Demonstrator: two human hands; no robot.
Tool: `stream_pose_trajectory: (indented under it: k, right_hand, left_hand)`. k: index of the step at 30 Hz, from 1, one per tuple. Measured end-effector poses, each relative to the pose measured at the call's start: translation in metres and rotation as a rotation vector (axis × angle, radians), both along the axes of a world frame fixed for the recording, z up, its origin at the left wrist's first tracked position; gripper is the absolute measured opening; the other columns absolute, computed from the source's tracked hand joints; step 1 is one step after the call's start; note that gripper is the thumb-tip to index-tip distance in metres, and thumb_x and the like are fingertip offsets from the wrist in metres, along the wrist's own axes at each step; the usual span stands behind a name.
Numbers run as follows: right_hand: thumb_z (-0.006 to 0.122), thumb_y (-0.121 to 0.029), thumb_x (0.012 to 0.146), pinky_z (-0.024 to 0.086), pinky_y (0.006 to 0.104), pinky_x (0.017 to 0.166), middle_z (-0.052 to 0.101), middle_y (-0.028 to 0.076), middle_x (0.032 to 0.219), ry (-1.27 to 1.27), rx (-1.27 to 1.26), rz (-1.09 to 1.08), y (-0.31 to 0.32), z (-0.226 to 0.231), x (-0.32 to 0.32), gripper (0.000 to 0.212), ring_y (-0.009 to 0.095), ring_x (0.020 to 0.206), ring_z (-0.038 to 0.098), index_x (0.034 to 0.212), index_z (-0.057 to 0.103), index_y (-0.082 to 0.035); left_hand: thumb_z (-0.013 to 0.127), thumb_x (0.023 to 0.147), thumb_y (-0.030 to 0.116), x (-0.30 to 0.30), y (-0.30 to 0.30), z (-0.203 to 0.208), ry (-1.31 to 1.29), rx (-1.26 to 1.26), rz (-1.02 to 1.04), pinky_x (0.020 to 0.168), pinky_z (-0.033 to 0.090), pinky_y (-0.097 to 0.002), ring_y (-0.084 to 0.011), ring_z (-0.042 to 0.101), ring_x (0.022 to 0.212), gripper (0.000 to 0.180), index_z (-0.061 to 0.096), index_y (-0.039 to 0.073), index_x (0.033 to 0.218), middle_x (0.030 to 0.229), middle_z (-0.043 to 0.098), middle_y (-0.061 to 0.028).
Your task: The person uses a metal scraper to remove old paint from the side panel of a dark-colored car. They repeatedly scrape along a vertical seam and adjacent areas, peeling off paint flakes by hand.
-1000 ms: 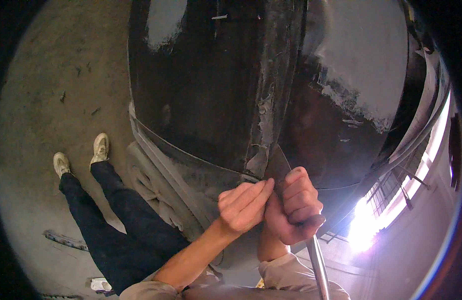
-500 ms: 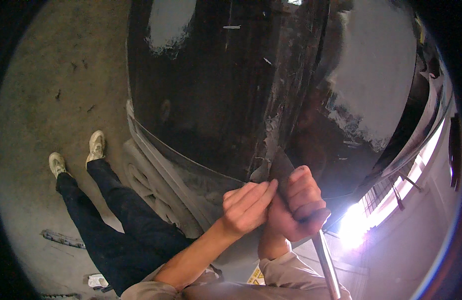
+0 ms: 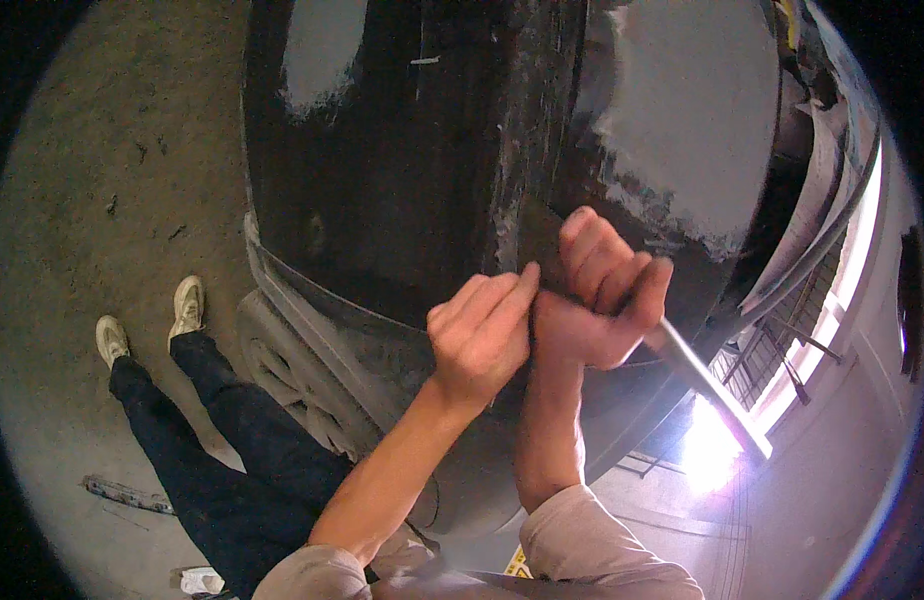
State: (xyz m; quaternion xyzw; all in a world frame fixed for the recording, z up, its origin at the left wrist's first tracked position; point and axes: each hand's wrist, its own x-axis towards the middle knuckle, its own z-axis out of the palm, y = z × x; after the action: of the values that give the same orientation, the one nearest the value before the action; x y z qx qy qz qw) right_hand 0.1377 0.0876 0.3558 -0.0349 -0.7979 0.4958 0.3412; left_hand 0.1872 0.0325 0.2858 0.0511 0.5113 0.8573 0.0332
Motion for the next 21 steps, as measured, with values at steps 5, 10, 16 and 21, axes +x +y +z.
stream_pose_trajectory:
  k: [5,10,16,21]
  right_hand:
    - [0.035,-0.031,0.107,0.029,0.0364,0.058,0.027,0.001,0.049,-0.102,0.251,-0.161,-0.033,0.023,0.039,0.051,0.015,0.049,0.025,0.059,0.028,-0.015]
    - [0.041,-0.027,0.107,0.031,0.0371,0.055,0.033,0.000,0.049,-0.162,0.192,-0.089,-0.061,0.032,0.087,0.054,0.017,0.047,0.029,0.057,0.028,-0.013]
    - [0.043,-0.028,0.107,0.031,0.0381,0.053,0.035,0.001,0.049,-0.169,0.186,-0.133,-0.057,0.017,0.105,0.057,0.018,0.046,0.030,0.054,0.030,-0.012]
    - [0.044,-0.028,0.107,0.030,0.0375,0.053,0.035,0.001,0.049,-0.197,0.232,-0.135,-0.052,0.019,0.103,0.056,0.018,0.046,0.030,0.055,0.032,-0.012]
  left_hand:
    - [0.070,0.070,-0.008,0.030,-0.034,0.016,0.038,-0.007,0.001,0.059,0.054,-0.0343,-0.0242,0.066,0.071,0.043,0.076,-0.004,0.113,0.093,0.069,-0.0115]
    - [0.074,0.074,-0.011,0.077,-0.076,0.023,-0.055,0.037,-0.209,0.065,0.058,-0.0355,-0.0291,0.070,0.074,0.034,0.076,-0.006,0.108,0.095,0.072,-0.0155]
    - [0.074,0.074,-0.011,0.093,-0.069,0.014,-0.086,0.029,-0.217,0.067,0.058,-0.0361,-0.0301,0.071,0.076,0.033,0.076,-0.008,0.107,0.096,0.072,-0.0179]
    - [0.071,0.067,-0.012,0.093,-0.059,0.013,-0.061,0.034,-0.145,0.062,0.057,-0.0318,-0.0246,0.070,0.075,0.039,0.075,-0.007,0.105,0.097,0.072,-0.0138]
